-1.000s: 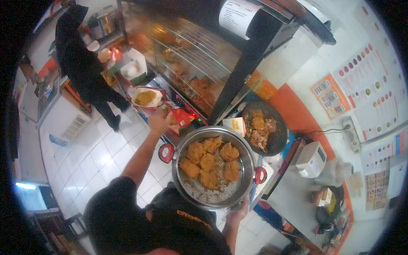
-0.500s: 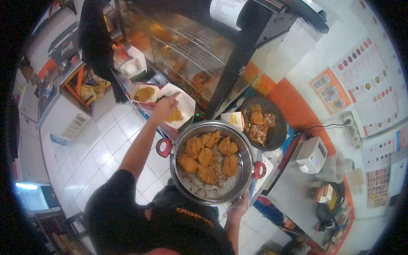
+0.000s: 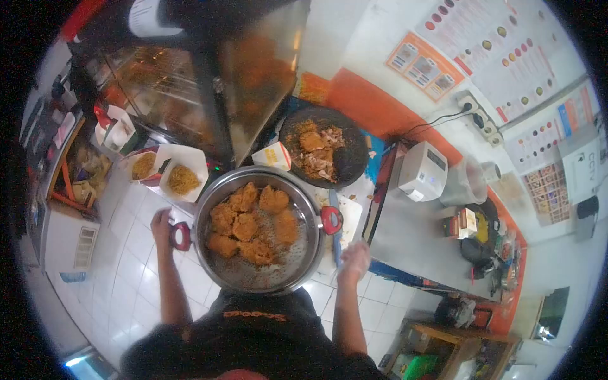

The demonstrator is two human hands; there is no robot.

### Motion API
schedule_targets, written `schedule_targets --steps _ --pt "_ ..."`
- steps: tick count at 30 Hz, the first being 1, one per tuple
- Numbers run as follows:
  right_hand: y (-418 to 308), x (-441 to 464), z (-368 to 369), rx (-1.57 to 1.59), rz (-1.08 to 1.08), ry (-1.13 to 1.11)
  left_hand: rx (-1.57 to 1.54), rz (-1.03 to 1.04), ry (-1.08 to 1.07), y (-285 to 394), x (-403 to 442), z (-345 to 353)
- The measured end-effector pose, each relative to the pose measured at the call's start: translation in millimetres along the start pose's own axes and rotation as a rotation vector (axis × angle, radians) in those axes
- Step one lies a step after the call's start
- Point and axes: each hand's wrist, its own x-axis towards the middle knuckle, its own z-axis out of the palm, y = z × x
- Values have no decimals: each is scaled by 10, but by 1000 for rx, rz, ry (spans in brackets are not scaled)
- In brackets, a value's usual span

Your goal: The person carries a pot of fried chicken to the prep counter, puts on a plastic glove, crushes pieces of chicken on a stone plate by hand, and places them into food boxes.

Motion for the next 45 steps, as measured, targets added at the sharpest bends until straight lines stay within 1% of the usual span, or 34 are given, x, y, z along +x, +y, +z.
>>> schedule_targets --steps 1,2,3,4,5,6,8,10,12,14,15,18,21,24,26,30,33,36,39,42,45 --pt "-149 122 151 -38 -40 41 -142 -31 30 -75 -191 -50" --pt "-300 255 332 -71 -81 79 -196 -71 10 -319 -260 -143" --pt "-406 437 498 -135 -114 33 -279 -195 -75 -291 -415 -190" --pt "-491 612 635 -204 -142 -11 -429 -357 -144 -374 -557 -204" --pt "-431 972 736 -427 -259 -62 19 -138 -189 -220 -817 -128" --pt "-366 1319 885 -649 -379 -116 -121 -252 -212 -6 -1050 -55" --pt "-524 1515 1445 -952 -572 -127 -338 -489 -114 123 -1293 98" --pt "-787 1586 1953 -1095 -792 -258 -323 -471 -128 218 -1496 214" --pt "-972 1770 2378 -1187 -969 -452 -308 -427 -123 159 -1625 254" --pt "-977 2043 2743 -1322 -1021 -628 -296 -350 -103 21 -1684 258" --pt "-954 2161 2895 -1386 -1046 -717 -327 -345 -97 -7 -1707 253" --pt "-899 2250 3234 -1674 -982 -934 -374 -319 -65 41 -1784 272" --pt "-846 2386 3560 -2137 -893 -1229 -339 -277 -17 99 -1862 343" --pt "-688 2507 3613 -2084 -820 -1179 -345 -265 17 205 -1898 419" --pt "-809 2240 3630 -2138 -786 -1175 -382 -282 43 270 -1912 457" --pt "-795 2186 3678 -2222 -734 -1178 -225 -254 22 294 -1893 475" --pt "-702 2416 3657 -2041 -756 -1227 -131 -251 22 268 -1863 466" --pt "-745 2335 3676 -2109 -789 -1199 -159 -237 29 228 -1825 490" --pt "-693 2337 3679 -2132 -875 -1149 -166 -228 0 201 -1793 483" --pt "-668 2320 3648 -2088 -873 -1095 -149 -218 13 207 -1784 503" --pt "-690 2241 3546 -2033 -1020 -1045 -63 -198 11 270 -1791 537"
